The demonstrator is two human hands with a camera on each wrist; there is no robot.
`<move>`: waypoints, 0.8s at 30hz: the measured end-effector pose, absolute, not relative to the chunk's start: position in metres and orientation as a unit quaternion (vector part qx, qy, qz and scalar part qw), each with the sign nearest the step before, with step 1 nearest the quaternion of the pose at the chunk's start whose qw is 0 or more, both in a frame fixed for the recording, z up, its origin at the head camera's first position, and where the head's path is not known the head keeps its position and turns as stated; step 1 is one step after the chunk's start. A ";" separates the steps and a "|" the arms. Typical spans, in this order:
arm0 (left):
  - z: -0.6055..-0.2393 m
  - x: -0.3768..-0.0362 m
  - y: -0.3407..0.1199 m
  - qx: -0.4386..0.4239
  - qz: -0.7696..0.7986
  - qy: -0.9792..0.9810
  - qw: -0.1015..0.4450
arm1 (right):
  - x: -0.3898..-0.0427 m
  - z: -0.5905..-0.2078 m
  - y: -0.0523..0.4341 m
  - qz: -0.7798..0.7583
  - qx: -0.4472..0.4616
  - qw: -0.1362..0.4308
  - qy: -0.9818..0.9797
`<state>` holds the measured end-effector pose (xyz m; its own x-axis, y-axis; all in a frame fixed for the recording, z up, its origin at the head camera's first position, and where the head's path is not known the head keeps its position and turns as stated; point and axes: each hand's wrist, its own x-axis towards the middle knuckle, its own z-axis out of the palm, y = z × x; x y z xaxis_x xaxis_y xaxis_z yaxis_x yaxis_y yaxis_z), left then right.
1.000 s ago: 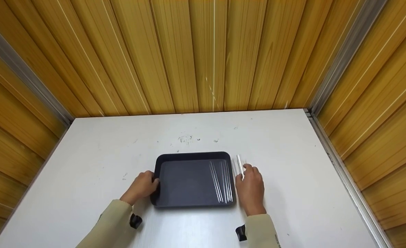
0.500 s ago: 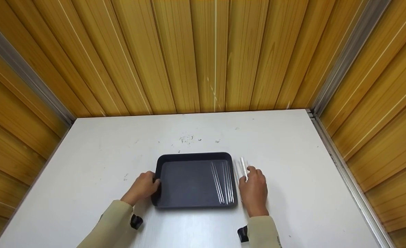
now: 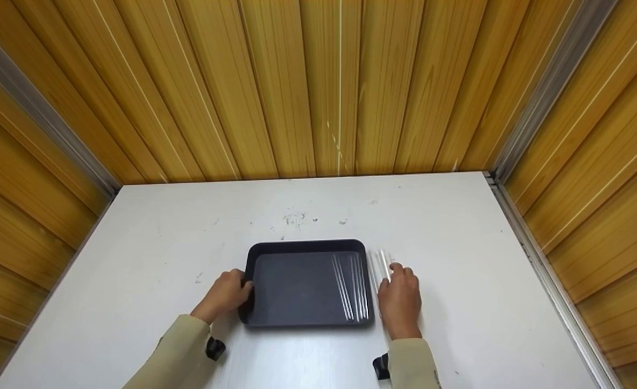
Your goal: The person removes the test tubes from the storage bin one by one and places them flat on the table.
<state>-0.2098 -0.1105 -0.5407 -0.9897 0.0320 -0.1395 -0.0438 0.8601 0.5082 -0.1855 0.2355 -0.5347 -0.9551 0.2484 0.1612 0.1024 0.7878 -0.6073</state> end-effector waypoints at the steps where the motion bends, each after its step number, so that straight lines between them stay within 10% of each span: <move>1: -0.541 -0.210 -0.110 -0.002 0.265 0.962 0.072 | -0.186 -0.535 0.236 0.311 -0.094 0.118 -0.938; 24: -0.545 -0.211 -0.111 0.000 0.262 0.962 0.071 | -0.187 -0.544 0.243 0.298 -0.092 0.116 -0.943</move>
